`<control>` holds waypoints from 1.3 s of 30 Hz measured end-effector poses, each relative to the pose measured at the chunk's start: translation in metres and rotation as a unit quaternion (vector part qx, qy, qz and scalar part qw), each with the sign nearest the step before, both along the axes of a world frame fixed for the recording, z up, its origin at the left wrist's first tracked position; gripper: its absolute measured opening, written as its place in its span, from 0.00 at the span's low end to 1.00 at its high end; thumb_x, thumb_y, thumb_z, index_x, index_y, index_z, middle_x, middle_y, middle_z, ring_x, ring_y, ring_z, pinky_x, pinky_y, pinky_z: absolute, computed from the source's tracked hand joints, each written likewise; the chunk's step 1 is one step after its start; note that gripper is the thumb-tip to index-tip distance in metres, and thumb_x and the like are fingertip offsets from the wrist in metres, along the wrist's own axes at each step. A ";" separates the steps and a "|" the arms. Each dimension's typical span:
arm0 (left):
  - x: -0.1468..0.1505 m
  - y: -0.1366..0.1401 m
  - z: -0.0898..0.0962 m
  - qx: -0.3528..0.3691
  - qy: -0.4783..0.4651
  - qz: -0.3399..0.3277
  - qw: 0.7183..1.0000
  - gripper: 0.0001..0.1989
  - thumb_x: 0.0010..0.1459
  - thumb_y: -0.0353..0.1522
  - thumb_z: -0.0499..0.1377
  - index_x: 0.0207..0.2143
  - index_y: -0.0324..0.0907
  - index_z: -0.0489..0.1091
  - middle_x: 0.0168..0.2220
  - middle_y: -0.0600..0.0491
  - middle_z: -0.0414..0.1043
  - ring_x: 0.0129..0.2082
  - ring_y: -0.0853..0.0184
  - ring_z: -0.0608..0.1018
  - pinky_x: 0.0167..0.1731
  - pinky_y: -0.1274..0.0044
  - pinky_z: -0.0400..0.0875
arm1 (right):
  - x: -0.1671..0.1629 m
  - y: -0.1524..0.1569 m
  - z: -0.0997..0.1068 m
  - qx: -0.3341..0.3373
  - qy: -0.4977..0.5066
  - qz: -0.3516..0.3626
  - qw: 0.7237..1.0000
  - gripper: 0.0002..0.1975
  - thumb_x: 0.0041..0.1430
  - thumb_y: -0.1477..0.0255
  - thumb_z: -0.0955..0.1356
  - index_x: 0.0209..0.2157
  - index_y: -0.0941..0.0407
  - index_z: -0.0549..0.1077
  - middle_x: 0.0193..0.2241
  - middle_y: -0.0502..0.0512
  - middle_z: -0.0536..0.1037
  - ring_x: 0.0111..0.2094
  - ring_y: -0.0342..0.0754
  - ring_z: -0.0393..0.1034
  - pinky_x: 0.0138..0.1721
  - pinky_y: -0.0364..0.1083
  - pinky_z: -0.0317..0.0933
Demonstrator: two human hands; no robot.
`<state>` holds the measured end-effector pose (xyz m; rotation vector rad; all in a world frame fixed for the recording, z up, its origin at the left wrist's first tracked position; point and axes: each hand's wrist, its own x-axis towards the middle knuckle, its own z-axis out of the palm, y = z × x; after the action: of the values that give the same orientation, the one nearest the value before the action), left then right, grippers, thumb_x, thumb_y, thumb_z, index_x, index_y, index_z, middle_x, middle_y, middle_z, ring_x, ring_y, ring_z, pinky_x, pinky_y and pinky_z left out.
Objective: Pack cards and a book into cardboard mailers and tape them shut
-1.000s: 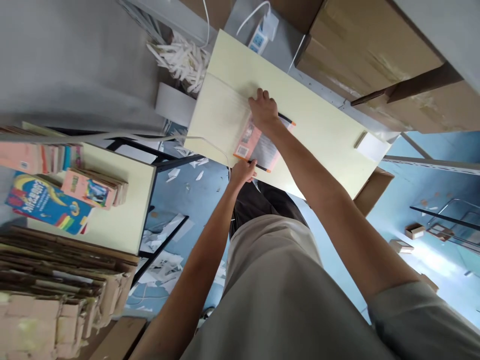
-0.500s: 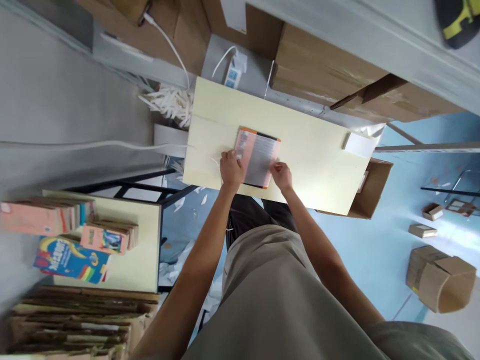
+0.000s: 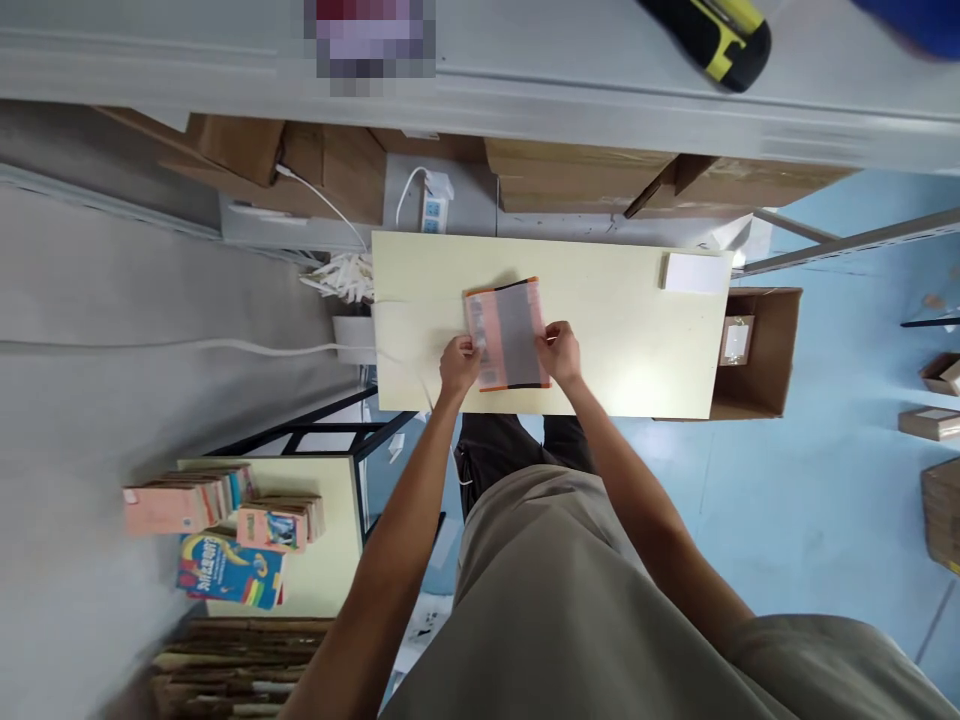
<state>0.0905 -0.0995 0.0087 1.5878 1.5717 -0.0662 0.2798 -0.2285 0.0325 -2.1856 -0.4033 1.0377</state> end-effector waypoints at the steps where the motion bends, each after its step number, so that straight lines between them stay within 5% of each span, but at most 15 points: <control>1: 0.009 -0.010 -0.001 0.007 -0.021 -0.004 1.000 0.10 0.68 0.30 0.66 0.51 0.43 0.80 0.53 0.46 0.87 0.49 0.59 0.88 0.54 0.72 0.80 | 0.015 -0.007 0.001 0.001 -0.008 -0.003 1.000 0.10 0.61 0.66 0.71 0.41 0.49 0.66 0.45 0.58 0.85 0.41 0.54 0.80 0.48 0.54 0.73; 6: 0.064 -0.058 -0.007 0.025 -0.085 -0.055 0.995 0.16 0.68 0.25 0.65 0.56 0.43 0.79 0.57 0.45 0.84 0.46 0.59 0.88 0.54 0.70 0.81 | 0.082 -0.056 -0.006 -0.039 -0.043 -0.025 0.998 0.11 0.59 0.67 0.72 0.40 0.50 0.67 0.45 0.60 0.85 0.42 0.57 0.80 0.48 0.55 0.74; 10: 0.088 -0.077 -0.012 0.038 -0.050 -0.074 0.995 0.19 0.66 0.22 0.63 0.57 0.44 0.78 0.58 0.44 0.82 0.51 0.57 0.87 0.59 0.67 0.79 | 0.089 -0.085 -0.015 -0.126 -0.058 -0.009 0.990 0.08 0.65 0.66 0.72 0.40 0.50 0.68 0.45 0.62 0.84 0.47 0.59 0.79 0.53 0.55 0.73; 15: 0.092 -0.078 -0.006 0.032 -0.012 -0.103 0.994 0.21 0.67 0.22 0.62 0.59 0.45 0.75 0.55 0.46 0.82 0.54 0.58 0.86 0.60 0.67 0.78 | 0.079 -0.081 -0.011 -0.171 -0.087 0.023 0.981 0.04 0.73 0.68 0.69 0.45 0.51 0.69 0.59 0.68 0.80 0.58 0.60 0.76 0.59 0.55 0.71; 23: 0.122 -0.078 0.033 0.046 0.070 -0.125 0.989 0.22 0.62 0.21 0.62 0.59 0.40 0.74 0.60 0.32 0.78 0.60 0.44 0.84 0.62 0.58 0.78 | 0.086 -0.064 0.034 -0.154 -0.100 0.071 0.981 0.09 0.72 0.76 0.69 0.51 0.52 0.70 0.55 0.67 0.82 0.54 0.62 0.81 0.54 0.55 0.72; 29: 0.169 -0.047 0.095 0.165 -0.096 -0.115 0.975 0.21 0.70 0.29 0.62 0.63 0.42 0.74 0.65 0.36 0.79 0.69 0.50 0.79 0.72 0.60 0.74 | 0.111 -0.029 0.110 0.045 -0.191 0.096 0.976 0.06 0.75 0.65 0.71 0.48 0.51 0.75 0.46 0.58 0.84 0.43 0.55 0.82 0.51 0.52 0.74; 34: 0.223 0.002 0.190 0.326 -0.323 -0.143 0.877 0.20 0.76 0.32 0.57 0.67 0.50 0.72 0.66 0.47 0.79 0.68 0.57 0.81 0.67 0.65 0.80 | 0.162 0.046 0.198 0.259 -0.313 0.095 0.909 0.15 0.82 0.57 0.66 0.48 0.52 0.77 0.49 0.59 0.81 0.48 0.54 0.81 0.56 0.53 0.75; 37: 0.243 0.037 0.229 0.404 -0.370 -0.152 0.823 0.20 0.78 0.35 0.58 0.69 0.52 0.70 0.66 0.48 0.77 0.68 0.57 0.81 0.65 0.66 0.81 | 0.198 0.099 0.226 0.304 -0.376 0.112 0.868 0.16 0.84 0.57 0.65 0.53 0.54 0.76 0.56 0.61 0.78 0.59 0.55 0.78 0.67 0.56 0.71; 39: 0.250 0.054 0.239 0.428 -0.380 -0.153 0.806 0.19 0.80 0.39 0.57 0.69 0.53 0.69 0.66 0.49 0.75 0.70 0.55 0.80 0.66 0.64 0.80 | 0.216 0.130 0.232 0.293 -0.394 0.137 0.860 0.19 0.84 0.57 0.66 0.58 0.58 0.75 0.61 0.66 0.77 0.66 0.56 0.72 0.73 0.58 0.65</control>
<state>0.3404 -0.0452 0.2480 2.1287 0.6761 1.1194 0.4961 -0.0987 0.2648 -1.9004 -1.2464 0.0317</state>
